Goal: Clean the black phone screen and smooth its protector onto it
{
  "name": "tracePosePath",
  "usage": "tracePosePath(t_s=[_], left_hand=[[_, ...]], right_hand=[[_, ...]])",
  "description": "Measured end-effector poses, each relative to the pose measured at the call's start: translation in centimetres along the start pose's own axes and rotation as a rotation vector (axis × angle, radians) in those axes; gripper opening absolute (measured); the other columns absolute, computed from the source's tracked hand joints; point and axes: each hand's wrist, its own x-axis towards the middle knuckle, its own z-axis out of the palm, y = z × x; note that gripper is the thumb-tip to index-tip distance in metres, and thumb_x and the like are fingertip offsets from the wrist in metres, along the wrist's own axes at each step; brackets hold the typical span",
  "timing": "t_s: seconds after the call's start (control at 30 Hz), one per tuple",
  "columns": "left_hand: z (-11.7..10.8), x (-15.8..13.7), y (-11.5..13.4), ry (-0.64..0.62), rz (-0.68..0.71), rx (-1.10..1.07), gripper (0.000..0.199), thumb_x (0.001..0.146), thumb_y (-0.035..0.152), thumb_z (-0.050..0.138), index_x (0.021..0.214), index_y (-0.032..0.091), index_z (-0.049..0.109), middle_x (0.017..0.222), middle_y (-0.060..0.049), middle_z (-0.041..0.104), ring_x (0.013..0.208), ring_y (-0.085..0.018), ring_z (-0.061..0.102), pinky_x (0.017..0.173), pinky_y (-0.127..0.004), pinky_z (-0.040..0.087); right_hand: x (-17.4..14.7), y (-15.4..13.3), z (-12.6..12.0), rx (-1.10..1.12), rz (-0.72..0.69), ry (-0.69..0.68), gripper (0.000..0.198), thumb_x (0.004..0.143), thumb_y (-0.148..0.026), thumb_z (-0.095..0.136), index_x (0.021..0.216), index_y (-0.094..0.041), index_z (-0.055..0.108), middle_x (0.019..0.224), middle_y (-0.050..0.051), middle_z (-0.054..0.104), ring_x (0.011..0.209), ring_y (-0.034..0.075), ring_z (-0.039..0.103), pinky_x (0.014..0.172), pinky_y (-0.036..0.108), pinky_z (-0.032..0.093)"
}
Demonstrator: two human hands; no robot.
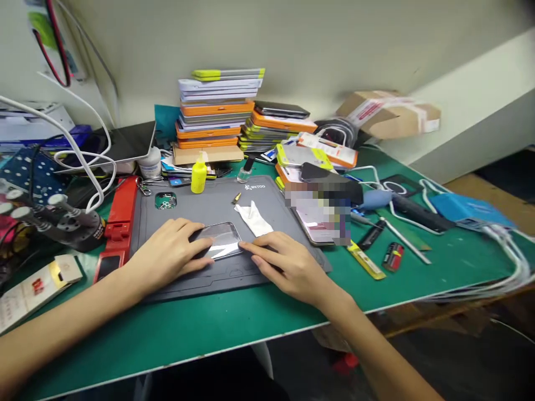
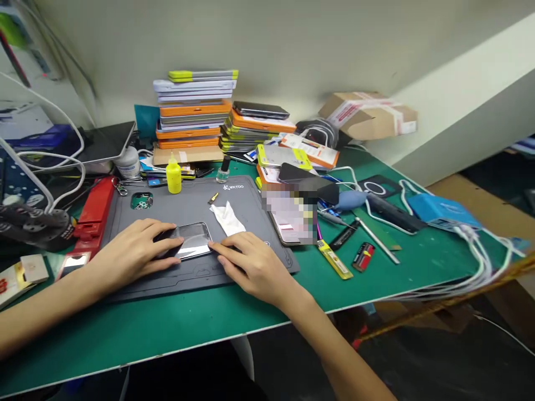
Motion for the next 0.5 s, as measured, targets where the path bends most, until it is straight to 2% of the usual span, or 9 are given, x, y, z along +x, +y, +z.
tracePosePath(t_s=[0.3, 0.5], left_hand=[[1.1, -0.1, -0.3, -0.117, -0.067, 0.015, 0.044, 0.109, 0.055, 0.061, 0.131, 0.022, 0.079, 0.134, -0.014, 0.071, 0.119, -0.032, 0.068, 0.098, -0.046, 0.055], [1.1, 0.2, 0.0, -0.162, -0.092, 0.025, 0.044, 0.109, 0.056, 0.063, 0.132, 0.022, 0.079, 0.130, -0.014, 0.071, 0.116, -0.031, 0.068, 0.096, -0.043, 0.053]], right_hand=[[0.7, 0.7, 0.0, 0.178, 0.134, -0.071, 0.032, 0.115, -0.024, 0.056, 0.137, -0.017, 0.079, 0.110, 0.008, 0.072, 0.103, 0.014, 0.071, 0.094, 0.026, 0.056], [1.9, 2.1, 0.2, 0.304, 0.286, -0.190, 0.044, 0.116, -0.046, 0.051, 0.134, -0.020, 0.082, 0.103, 0.009, 0.074, 0.095, 0.018, 0.071, 0.091, 0.032, 0.056]])
